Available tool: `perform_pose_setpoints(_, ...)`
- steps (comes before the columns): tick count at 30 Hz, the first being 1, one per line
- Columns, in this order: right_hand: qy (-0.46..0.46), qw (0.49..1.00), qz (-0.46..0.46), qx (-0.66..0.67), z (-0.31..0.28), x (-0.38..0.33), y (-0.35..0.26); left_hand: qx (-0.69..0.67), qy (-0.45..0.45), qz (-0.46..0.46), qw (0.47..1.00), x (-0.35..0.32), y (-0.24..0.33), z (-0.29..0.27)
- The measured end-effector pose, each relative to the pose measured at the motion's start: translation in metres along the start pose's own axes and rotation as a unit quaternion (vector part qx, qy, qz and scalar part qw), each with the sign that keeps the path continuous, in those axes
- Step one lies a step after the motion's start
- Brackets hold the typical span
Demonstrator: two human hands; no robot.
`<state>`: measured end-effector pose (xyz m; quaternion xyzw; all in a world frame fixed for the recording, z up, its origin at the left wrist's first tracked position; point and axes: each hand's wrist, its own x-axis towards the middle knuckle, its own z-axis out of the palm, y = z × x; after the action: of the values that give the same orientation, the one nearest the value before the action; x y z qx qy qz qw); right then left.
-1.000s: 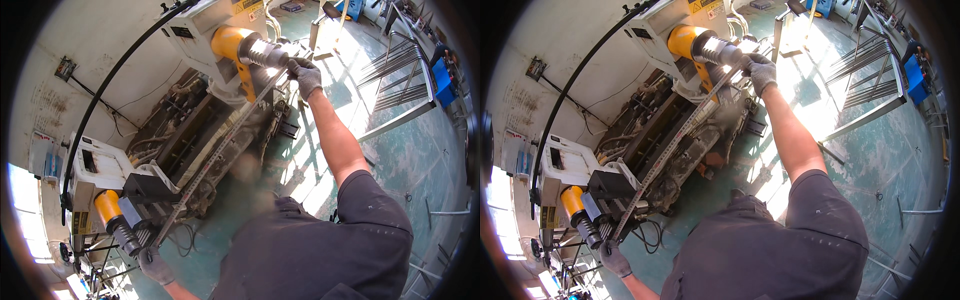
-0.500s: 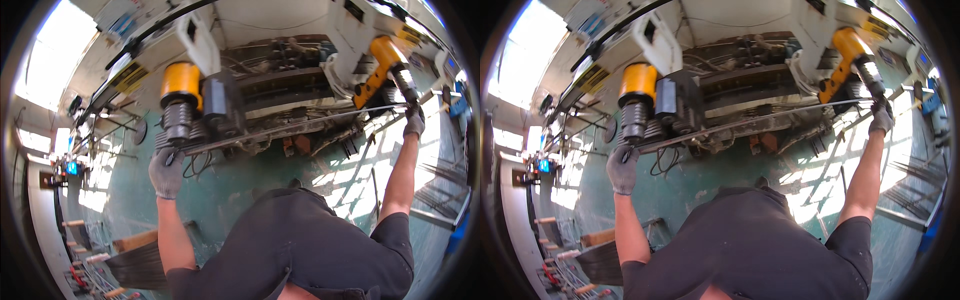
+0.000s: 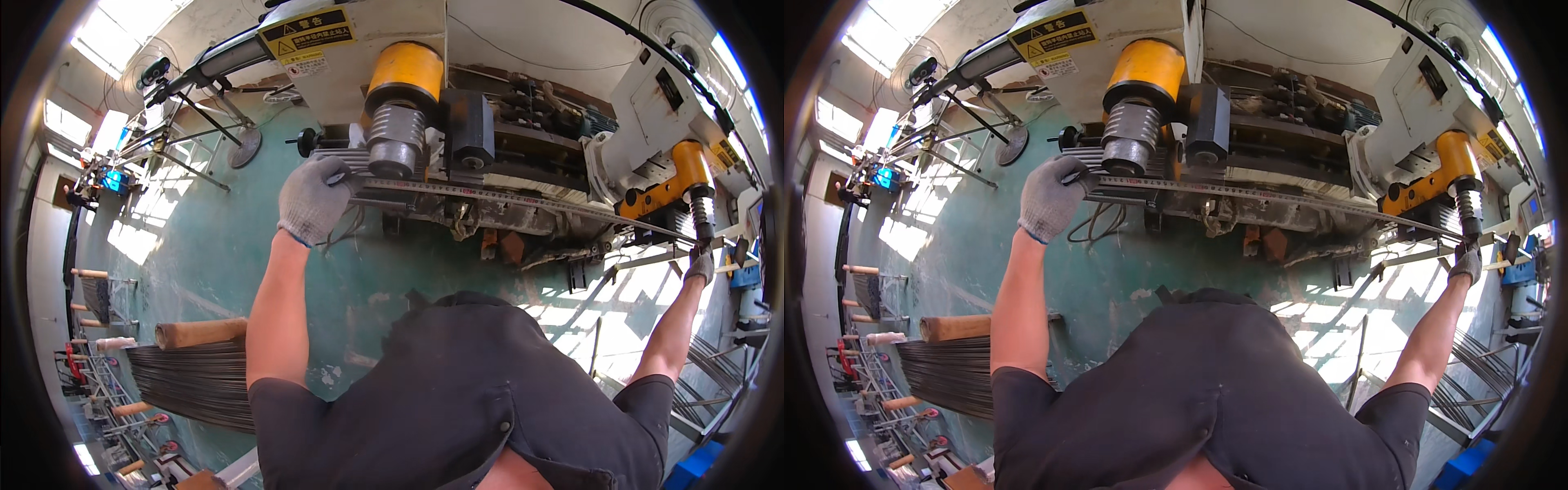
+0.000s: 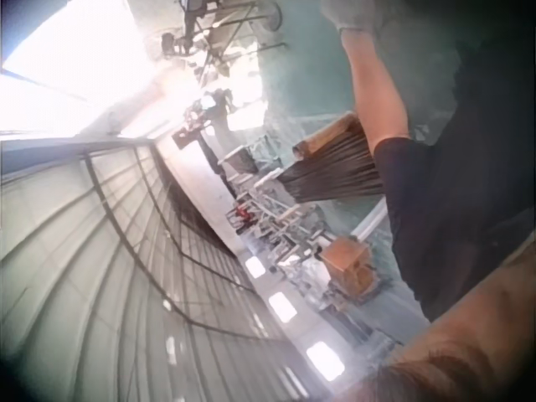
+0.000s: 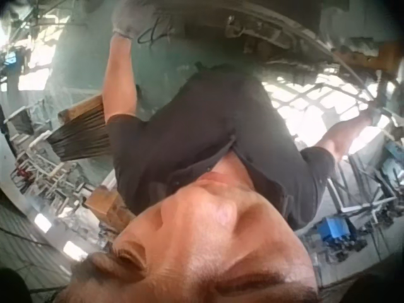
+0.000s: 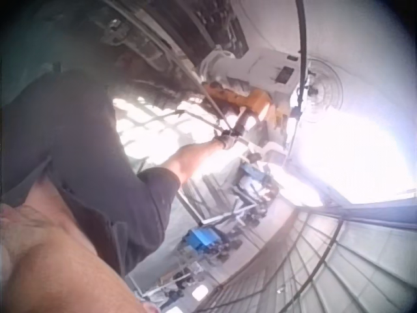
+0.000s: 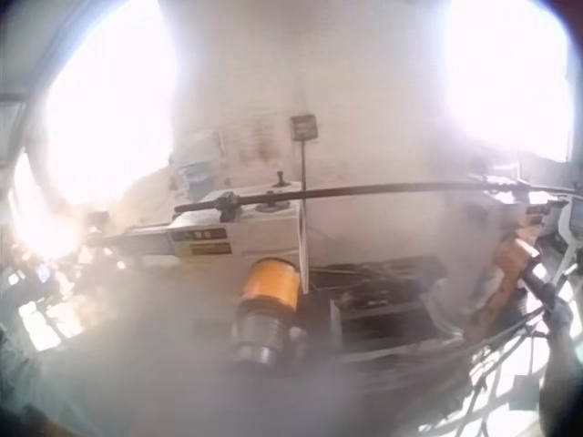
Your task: The person operates a metal bending machine, loading metal rods, adjusting the machine, and removing bent pieces. The person also interacts with a coworker and uses a handheld device.
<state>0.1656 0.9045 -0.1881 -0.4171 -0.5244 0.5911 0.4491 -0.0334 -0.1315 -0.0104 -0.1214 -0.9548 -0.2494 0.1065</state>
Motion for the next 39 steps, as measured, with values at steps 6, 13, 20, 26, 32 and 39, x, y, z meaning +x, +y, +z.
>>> perform_pose_setpoints(6,-0.008,1.000,0.005,0.003,0.010,-0.014,-0.004,-0.018,-0.019,-0.004,1.000,0.000,-0.004,-0.011)
perform_pose_setpoints(13,-0.019,1.000,0.001,0.008,0.018,-0.020,-0.020,-0.002,-0.052,-0.038,0.998,-0.003,-0.014,-0.017)
perform_pose_setpoints(20,-0.029,0.999,0.004,0.014,0.022,-0.021,-0.020,-0.004,-0.079,-0.067,0.995,0.001,-0.014,-0.019)
perform_pose_setpoints(26,-0.033,0.999,0.004,0.015,0.021,-0.015,-0.023,-0.041,-0.083,-0.070,0.993,0.002,-0.026,-0.023)
perform_pose_setpoints(32,-0.033,0.999,0.014,0.022,0.018,-0.017,-0.023,0.024,-0.079,-0.145,0.986,-0.005,-0.055,-0.059)
perform_pose_setpoints(39,-0.038,0.999,0.020,0.021,0.020,-0.023,-0.029,0.035,-0.081,-0.142,0.986,-0.012,-0.090,-0.065)
